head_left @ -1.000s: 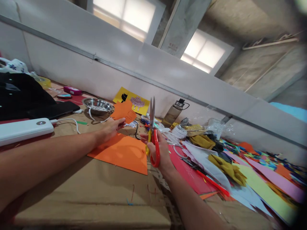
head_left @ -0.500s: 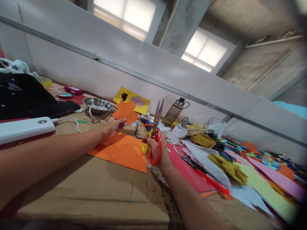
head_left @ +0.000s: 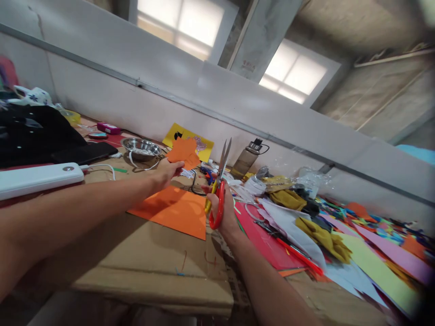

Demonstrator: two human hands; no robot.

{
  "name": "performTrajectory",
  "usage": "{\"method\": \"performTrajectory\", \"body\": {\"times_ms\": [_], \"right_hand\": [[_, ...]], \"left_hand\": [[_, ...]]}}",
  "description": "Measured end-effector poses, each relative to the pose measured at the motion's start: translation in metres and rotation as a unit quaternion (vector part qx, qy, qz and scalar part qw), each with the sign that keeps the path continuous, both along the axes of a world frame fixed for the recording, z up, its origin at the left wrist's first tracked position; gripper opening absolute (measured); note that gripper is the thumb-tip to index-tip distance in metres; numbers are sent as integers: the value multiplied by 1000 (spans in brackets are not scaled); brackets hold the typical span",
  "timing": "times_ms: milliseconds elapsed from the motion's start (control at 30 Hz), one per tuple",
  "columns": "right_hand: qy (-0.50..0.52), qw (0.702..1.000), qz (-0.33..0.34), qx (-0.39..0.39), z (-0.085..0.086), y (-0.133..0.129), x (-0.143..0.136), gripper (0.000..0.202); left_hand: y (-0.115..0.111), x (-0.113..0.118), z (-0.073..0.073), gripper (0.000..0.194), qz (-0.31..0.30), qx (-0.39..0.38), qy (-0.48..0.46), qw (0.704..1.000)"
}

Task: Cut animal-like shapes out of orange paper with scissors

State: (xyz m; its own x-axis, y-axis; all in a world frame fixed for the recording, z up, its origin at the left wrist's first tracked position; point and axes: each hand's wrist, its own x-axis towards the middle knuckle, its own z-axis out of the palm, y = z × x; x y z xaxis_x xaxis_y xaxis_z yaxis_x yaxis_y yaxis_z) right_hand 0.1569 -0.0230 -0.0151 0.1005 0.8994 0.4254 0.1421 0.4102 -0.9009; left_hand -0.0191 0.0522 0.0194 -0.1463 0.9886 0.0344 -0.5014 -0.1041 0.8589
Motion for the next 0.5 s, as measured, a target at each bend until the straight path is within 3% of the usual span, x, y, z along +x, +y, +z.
{"method": "performTrajectory", "body": {"times_ms": [133,267,400,500], "right_hand": [[35,999,-19,-2,0,5,1,55],[34,999,-35,3,2,-1,0,46],[48,998,-42,4,3,-4,3,46],[42,998,-37,2,3,-3,3,44]], "left_hand": [[-5,33,21,16,17,27,-52,998],[-15,47,13,14,34,24,-74,996],[-18,20,-8,18,86,21,-75,993],[-13,-14,-11,20,138,20,-68,988]]}}
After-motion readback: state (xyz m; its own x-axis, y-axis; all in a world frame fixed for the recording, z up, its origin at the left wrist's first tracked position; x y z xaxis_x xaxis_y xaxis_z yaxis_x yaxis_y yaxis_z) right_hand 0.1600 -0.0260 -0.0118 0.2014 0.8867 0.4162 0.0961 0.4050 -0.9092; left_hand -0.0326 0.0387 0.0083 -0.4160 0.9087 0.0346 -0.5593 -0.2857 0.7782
